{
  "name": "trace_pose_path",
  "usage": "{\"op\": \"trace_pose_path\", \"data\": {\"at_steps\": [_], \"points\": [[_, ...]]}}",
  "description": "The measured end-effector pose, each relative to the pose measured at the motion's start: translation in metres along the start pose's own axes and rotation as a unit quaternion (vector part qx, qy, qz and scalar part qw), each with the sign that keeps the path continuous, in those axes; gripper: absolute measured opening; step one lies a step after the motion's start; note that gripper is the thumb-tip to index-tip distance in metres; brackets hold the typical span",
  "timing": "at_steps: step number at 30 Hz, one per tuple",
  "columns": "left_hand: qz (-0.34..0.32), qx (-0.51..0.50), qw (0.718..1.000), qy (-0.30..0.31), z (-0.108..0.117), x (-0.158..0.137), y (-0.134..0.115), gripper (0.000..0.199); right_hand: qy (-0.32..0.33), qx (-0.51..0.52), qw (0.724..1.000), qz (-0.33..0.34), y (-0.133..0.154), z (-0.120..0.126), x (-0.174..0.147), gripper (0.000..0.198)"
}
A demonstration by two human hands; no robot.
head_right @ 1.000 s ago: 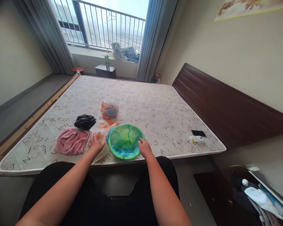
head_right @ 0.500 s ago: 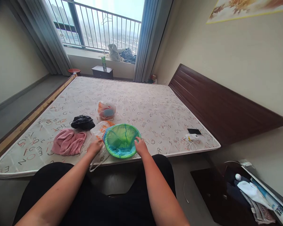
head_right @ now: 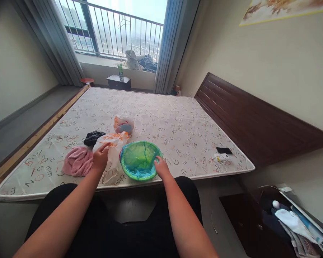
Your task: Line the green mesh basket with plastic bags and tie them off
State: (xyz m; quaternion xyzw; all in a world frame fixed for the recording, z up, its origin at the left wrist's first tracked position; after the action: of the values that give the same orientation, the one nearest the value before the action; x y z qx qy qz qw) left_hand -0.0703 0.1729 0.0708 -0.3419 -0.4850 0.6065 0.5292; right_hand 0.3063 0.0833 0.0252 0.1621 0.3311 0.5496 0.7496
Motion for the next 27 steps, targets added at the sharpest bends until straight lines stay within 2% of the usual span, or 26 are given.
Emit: {"op": "trace_pose_path", "data": {"at_steps": [3,6,9,11,15,19,21,23,25,27], "points": [[-0.001,-0.149,0.988,-0.047,0.013,0.009,-0.007,0.041,0.005,-0.001,1.0,-0.009,0.005,-0.004,0.0,0.047],[0.044,-0.301,0.949,-0.087,0.023,0.019,-0.006,0.04,0.008,-0.005,1.0,-0.012,0.013,-0.006,-0.002,0.047],[0.083,-0.393,0.911,-0.097,0.033,0.027,-0.007,0.037,0.009,-0.005,1.0,-0.011,0.02,-0.006,-0.004,0.047],[0.067,-0.429,0.896,-0.094,0.043,0.03,-0.015,0.036,0.011,-0.007,1.0,-0.014,0.022,-0.006,-0.005,0.046],[0.017,-0.424,0.898,-0.113,0.066,0.029,-0.029,0.032,0.014,-0.004,1.0,-0.016,0.022,-0.006,-0.005,0.047],[0.03,-0.435,0.888,-0.144,0.08,0.03,-0.024,0.027,0.015,0.005,1.0,-0.016,0.022,-0.006,-0.005,0.047],[0.076,-0.431,0.889,-0.134,0.077,0.033,-0.012,0.024,0.016,0.006,1.0,-0.019,0.022,-0.006,-0.005,0.048],[0.161,-0.404,0.894,-0.104,0.064,0.033,0.008,0.022,0.016,0.006,1.0,-0.018,0.022,-0.006,-0.004,0.048],[0.247,-0.353,0.9,-0.062,0.045,0.028,0.032,0.022,0.016,0.005,1.0,-0.015,0.023,-0.007,-0.003,0.047],[0.282,-0.275,0.919,-0.031,0.03,0.023,0.052,0.025,0.017,0.001,1.0,-0.013,0.023,-0.008,-0.001,0.047]]}}
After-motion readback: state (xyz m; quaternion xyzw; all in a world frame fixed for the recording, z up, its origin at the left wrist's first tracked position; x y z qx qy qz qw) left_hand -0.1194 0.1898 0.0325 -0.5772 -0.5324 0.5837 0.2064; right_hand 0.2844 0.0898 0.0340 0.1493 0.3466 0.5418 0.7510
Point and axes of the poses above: each hand's wrist, its own x-axis towards the middle knuckle, its own z-axis out of the back of the hand, y = z × x, the point moved 8 cm from there along x, towards the middle knuckle, and after that the axes turned 7 degrees about y, right-handed, at the moved point
